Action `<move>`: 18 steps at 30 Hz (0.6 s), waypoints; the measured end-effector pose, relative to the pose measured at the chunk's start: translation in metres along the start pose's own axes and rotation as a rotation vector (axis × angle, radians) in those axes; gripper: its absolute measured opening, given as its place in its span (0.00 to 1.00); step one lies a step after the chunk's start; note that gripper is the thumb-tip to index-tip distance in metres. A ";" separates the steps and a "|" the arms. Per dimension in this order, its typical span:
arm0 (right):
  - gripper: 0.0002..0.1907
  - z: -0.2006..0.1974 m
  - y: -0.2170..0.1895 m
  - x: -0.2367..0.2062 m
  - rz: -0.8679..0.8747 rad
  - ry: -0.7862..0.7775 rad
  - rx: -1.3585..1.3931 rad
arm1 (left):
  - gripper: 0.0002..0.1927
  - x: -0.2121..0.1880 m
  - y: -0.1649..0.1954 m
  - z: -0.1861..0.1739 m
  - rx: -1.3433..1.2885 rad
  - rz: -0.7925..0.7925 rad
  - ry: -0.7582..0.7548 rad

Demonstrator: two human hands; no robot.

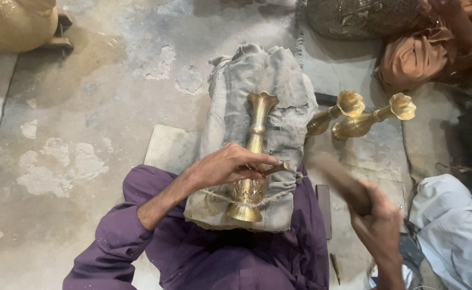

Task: The person sits on the floor holding a brass vase against a cloth cushion and decorates its surface by hammering: they hold a small steel punch against the vase with one hand and strike it with a wooden mallet in the other, repositioning the punch repeatedly around the vase body.

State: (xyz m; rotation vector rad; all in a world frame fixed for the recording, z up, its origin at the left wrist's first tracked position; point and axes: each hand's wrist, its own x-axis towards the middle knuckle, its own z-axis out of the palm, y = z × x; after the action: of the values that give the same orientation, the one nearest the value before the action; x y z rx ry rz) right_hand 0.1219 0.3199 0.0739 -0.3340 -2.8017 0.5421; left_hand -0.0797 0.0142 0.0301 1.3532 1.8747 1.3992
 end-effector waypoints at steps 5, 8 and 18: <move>0.20 0.004 0.001 0.001 0.072 -0.027 0.327 | 0.26 -0.002 0.001 -0.001 -0.009 0.019 0.006; 0.20 0.002 -0.004 0.004 -0.003 -0.032 -0.086 | 0.26 -0.003 0.001 0.000 0.006 0.013 0.011; 0.25 -0.008 -0.012 0.004 -0.065 0.101 -0.143 | 0.27 -0.002 0.004 -0.003 0.018 0.024 0.000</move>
State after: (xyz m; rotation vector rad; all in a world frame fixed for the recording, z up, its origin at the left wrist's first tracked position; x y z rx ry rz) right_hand 0.1188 0.3123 0.0866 -0.2886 -2.7481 0.3021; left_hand -0.0800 0.0107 0.0342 1.3891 1.8812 1.3975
